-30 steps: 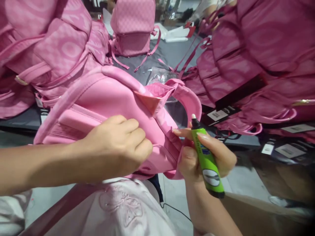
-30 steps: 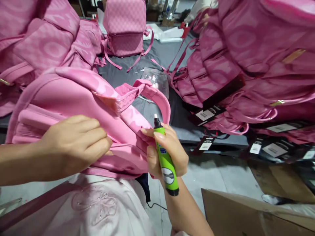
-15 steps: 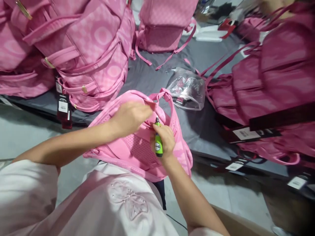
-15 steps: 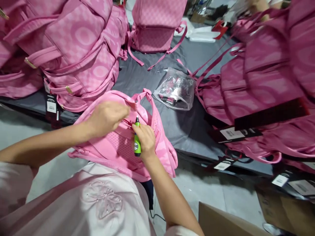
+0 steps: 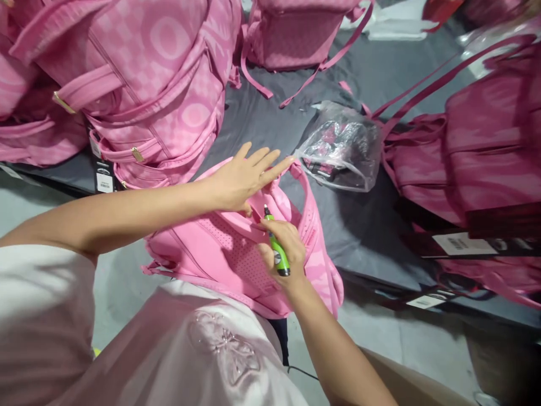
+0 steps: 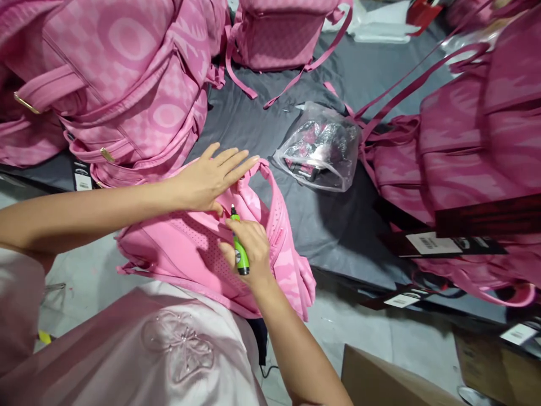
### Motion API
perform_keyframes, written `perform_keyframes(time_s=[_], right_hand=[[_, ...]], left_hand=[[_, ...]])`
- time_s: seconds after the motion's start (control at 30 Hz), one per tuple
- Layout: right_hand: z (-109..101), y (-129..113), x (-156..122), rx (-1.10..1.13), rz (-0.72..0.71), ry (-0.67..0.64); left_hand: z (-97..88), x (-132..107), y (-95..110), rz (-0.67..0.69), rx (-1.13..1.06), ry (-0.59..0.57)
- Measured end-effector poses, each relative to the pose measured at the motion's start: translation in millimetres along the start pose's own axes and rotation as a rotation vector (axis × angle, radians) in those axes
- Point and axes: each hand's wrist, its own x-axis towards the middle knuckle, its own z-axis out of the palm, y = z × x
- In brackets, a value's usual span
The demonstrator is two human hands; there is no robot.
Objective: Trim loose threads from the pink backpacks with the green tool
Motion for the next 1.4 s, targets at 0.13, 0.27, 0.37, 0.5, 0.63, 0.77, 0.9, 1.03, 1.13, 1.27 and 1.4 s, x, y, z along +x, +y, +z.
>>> perform_keyframes(time_s=[0.13, 0.27, 0.37, 0.5, 0.63, 0.77, 0.9, 1.03, 1.13, 1.27, 1.4], right_hand=[[7, 16, -5, 0.181, 0.243, 0.154], [-5, 20, 0, -0.018, 0.241, 0.03], [-28, 18, 16, -0.058, 0.181, -0.183], [-45, 16, 47, -0.002, 0.278, -0.37], [-41, 17, 67, -0.163, 0.209, -0.597], [-39, 16, 63, -0.288, 0.164, -0.569], [-42, 15, 56, -0.227, 0.182, -0.536], [-40, 18, 59, -0.16, 0.192, -0.535], [-35, 20, 62, -0.105, 0.199, -0.541], [-31, 20, 63, -0.124, 0.182, -0.56], [-31, 20, 65, -0.106, 0.176, -0.544]], left_hand=[[5.4, 1, 9, 0.012, 0.063, -0.034], [15.1, 14, 10, -0.037, 0.037, -0.088], [20.4, 19, 8, -0.051, 0.018, -0.087], [22.8, 21, 8, -0.055, 0.0, -0.079], [24.5, 26, 8, -0.098, -0.018, -0.103], [28.4, 32, 3, -0.096, -0.061, -0.122], [28.2, 34, -6, -0.023, -0.106, -0.147], [23.3, 31, -7, -0.005, -0.072, -0.148], [22.3, 30, -6, -0.006, -0.062, -0.129], [22.9, 29, -4, -0.011, -0.062, -0.126], [21.3, 29, -5, -0.009, -0.066, -0.118]])
